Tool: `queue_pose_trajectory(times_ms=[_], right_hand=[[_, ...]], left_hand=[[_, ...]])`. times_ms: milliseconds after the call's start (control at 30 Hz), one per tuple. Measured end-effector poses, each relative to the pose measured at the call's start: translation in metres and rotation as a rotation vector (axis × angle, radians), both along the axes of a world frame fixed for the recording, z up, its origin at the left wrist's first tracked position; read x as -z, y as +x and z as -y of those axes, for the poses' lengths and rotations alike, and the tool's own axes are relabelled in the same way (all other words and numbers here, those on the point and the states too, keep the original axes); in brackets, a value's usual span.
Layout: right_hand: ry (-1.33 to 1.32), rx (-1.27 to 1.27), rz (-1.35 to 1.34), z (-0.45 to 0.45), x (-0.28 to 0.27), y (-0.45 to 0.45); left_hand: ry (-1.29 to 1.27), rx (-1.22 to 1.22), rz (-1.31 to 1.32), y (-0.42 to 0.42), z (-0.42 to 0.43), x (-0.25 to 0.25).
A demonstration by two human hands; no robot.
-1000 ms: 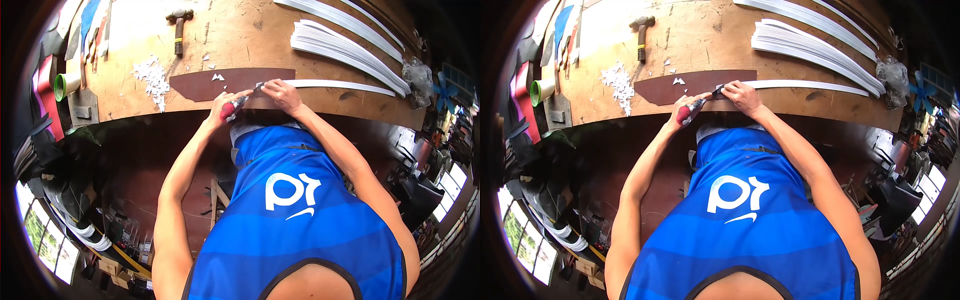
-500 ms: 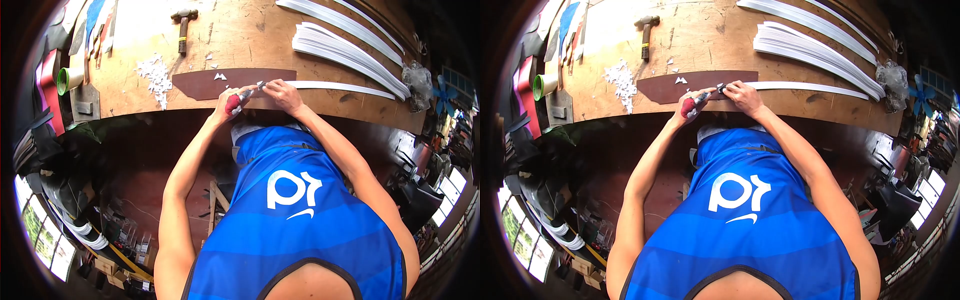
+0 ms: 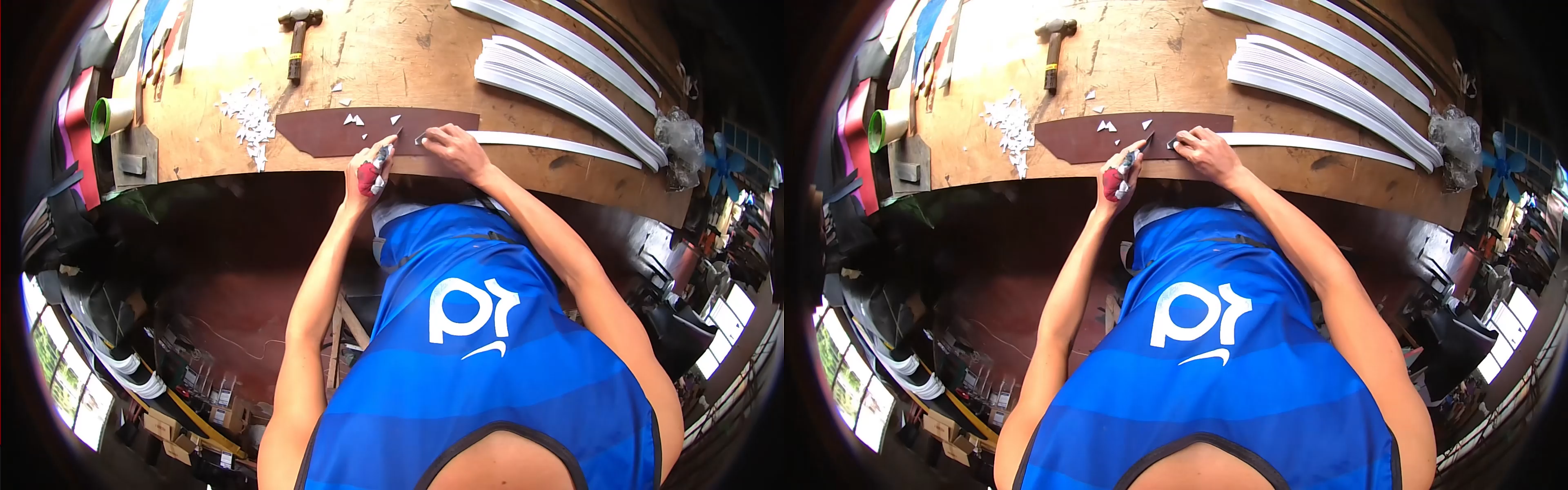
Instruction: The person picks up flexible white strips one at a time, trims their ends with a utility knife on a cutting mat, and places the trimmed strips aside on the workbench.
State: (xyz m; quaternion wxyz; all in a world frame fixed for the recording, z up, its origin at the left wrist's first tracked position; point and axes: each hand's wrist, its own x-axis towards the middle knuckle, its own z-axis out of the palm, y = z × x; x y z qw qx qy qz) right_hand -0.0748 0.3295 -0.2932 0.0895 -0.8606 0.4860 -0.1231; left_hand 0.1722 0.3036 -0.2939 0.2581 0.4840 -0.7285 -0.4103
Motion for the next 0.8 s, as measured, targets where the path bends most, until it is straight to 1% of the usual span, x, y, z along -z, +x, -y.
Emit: queue_pose_trajectory(times_ms=[33,67,133,167,233,267,300,367,433,533,633,767,800], right_hand=[[0.021,-0.031,0.013,0.002,-0.001,-0.002],[0.022,-0.048,0.011,0.005,-0.001,-0.004],[0.045,-0.135,-0.027,0.010,-0.005,-0.008],[0.048,-0.169,-0.027,0.012,-0.004,-0.011],[0.065,-0.242,0.019,0.020,0.001,-0.014],[0.065,-0.278,0.024,0.023,0.003,-0.016],[0.075,-0.307,0.023,0.025,0.005,-0.019],[0.086,-0.370,0.028,0.030,0.008,-0.022],[0.064,-0.416,0.020,0.035,0.007,-0.023],[0.071,-0.462,0.092,0.042,0.007,-0.024],[0.092,-0.498,0.143,0.047,0.003,-0.024],[0.097,-0.512,0.185,0.047,0.003,-0.023],[0.094,-0.504,0.184,0.047,0.004,-0.023]], left_hand=[[0.006,-0.079,-0.022,-0.006,-0.008,-0.003],[0.007,-0.096,-0.024,-0.013,-0.015,-0.002],[-0.003,-0.338,-0.169,-0.025,-0.033,0.002],[-0.003,-0.372,-0.168,-0.029,-0.041,0.003],[0.080,-0.437,-0.134,-0.037,-0.052,-0.002],[0.159,-0.501,-0.163,-0.044,-0.059,-0.008],[0.049,-0.571,-0.220,-0.055,-0.065,0.001],[0.090,-0.679,-0.347,-0.075,-0.076,0.006],[0.124,-0.778,-0.406,-0.094,-0.085,0.007],[0.142,-0.897,-0.345,-0.119,-0.094,0.004],[0.025,-0.950,-0.315,-0.140,-0.096,0.009],[0.026,-0.990,-0.279,-0.153,-0.100,0.008],[-0.038,-0.992,-0.251,-0.156,-0.100,0.010]])
